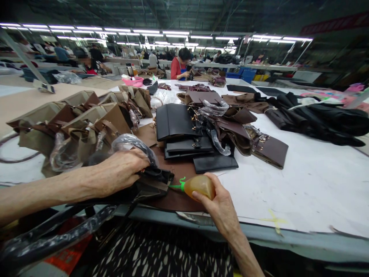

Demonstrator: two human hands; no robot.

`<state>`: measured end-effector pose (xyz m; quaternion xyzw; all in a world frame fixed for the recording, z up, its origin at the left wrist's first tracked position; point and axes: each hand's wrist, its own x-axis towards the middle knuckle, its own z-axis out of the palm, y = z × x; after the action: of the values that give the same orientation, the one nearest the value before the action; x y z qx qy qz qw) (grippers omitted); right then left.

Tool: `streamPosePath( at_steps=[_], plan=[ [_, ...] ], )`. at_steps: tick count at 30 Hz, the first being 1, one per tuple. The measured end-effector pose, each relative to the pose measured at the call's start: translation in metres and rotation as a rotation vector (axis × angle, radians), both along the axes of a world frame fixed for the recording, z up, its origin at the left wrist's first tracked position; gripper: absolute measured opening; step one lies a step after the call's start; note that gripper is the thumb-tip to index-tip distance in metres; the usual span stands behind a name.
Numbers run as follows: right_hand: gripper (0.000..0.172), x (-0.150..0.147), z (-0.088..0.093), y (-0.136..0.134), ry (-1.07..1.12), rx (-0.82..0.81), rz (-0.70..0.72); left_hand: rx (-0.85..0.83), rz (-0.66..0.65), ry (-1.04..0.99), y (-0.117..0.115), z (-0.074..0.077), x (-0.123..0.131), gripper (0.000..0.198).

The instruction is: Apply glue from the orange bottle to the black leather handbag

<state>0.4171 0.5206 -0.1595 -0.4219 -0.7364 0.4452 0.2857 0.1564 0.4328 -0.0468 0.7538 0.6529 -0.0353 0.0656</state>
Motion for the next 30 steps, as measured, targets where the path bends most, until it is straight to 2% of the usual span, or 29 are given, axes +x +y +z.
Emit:
streamPosePath(
  at_steps=[3, 9, 13, 23, 30],
  plan=[
    [0.047, 0.0, 0.001, 0.0, 0.021, -0.038, 0.018, -0.02, -0.01, -0.018, -0.005, -0.001, 0.002, 0.013],
    [0.052, -0.007, -0.011, 0.006, 0.057, -0.026, -0.071, -0.077, 0.056, -0.06, -0.008, 0.002, 0.004, 0.015],
    [0.051, -0.006, -0.014, 0.005, 0.055, -0.05, -0.046, -0.064, 0.04, -0.098, -0.008, 0.002, 0.002, 0.015],
    [0.046, 0.004, -0.008, -0.004, 0.075, -0.118, 0.005, -0.012, -0.014, -0.134, -0.033, -0.023, -0.004, 0.023],
    [0.043, 0.003, -0.002, -0.011, 0.089, -0.164, 0.014, 0.032, -0.028, -0.176, -0.043, -0.026, -0.001, 0.025]
  ],
)
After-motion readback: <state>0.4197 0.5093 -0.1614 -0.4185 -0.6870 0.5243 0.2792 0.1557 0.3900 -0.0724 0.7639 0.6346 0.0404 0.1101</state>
